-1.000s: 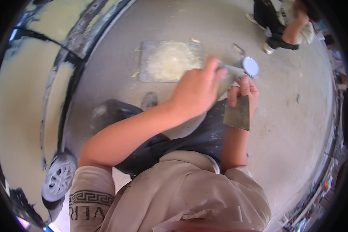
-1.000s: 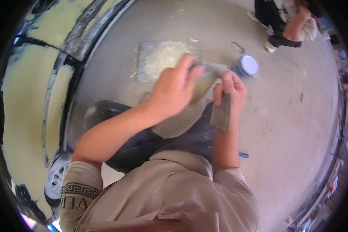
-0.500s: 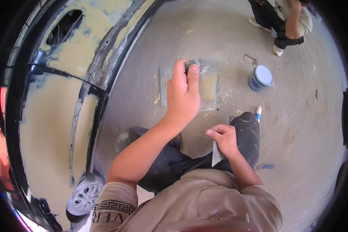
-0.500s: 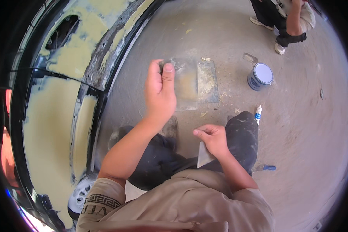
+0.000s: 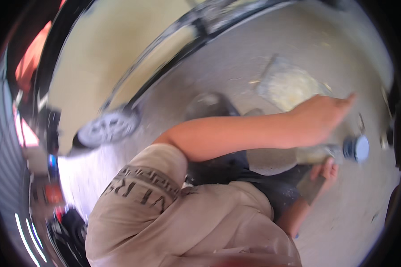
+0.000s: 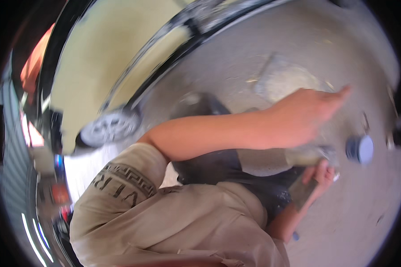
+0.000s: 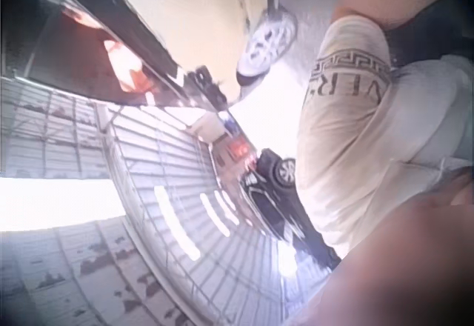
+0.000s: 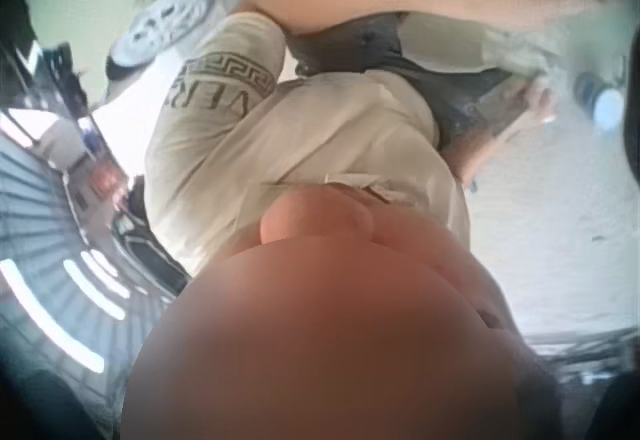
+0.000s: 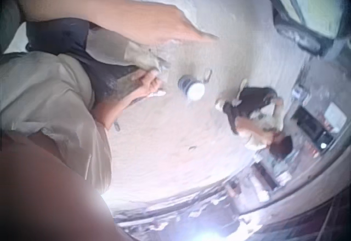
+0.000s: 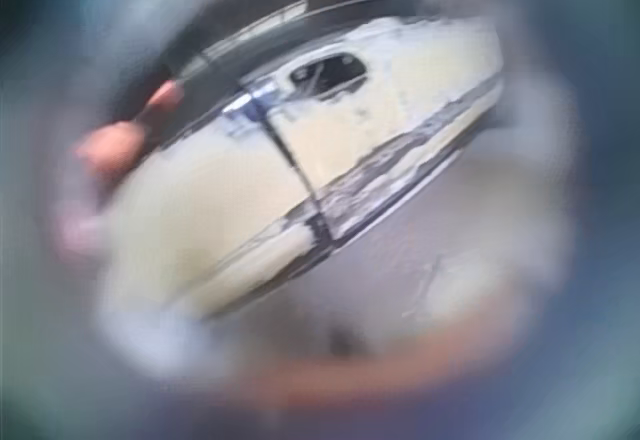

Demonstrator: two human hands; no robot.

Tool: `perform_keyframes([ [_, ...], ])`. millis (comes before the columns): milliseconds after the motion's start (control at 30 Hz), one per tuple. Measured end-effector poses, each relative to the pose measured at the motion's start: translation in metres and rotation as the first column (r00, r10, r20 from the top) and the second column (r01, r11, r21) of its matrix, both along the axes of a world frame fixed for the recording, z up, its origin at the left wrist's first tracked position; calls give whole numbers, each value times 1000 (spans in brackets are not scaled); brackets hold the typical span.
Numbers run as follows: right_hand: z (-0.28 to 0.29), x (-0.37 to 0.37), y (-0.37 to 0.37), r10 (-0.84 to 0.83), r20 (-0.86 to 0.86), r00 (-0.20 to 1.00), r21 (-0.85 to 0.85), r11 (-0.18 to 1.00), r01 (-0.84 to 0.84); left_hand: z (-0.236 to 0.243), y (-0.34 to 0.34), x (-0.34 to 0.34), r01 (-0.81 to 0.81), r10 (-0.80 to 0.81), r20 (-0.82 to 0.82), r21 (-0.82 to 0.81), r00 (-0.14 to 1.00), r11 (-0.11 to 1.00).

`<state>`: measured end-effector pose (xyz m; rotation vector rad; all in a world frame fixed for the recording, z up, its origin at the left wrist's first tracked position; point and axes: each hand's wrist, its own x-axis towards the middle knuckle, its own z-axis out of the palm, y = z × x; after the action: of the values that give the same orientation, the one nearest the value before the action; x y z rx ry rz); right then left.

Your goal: The person sits on the floor and uses a putty knife to apply body filler to the side of a car. They repeatedly scoop filler from a mixing board and spread it onto the vehicle's door and fender areas.

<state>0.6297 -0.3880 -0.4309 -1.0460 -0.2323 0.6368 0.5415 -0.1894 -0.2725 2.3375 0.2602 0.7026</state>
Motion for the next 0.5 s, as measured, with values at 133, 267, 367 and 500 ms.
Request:
perform_keyframes([
  [133, 4, 7, 15, 126, -173, 977, 9, 992, -127, 32, 26, -57, -137, 134, 48, 72, 990, 988],
  [267, -49, 54, 18, 478, -245, 844, 106, 878, -467, 9, 47, -171, -219, 236, -292, 91, 927, 971],
  [367, -59, 72, 43, 689, -278, 669, 255, 725, -640, -19, 38, -243, -355, 212, -504, -205, 838, 912],
  [500, -68, 61, 82, 611, -305, 731, 188, 791, -582, -81, -20, -301, -455, 526, -2, -505, 851, 734],
])
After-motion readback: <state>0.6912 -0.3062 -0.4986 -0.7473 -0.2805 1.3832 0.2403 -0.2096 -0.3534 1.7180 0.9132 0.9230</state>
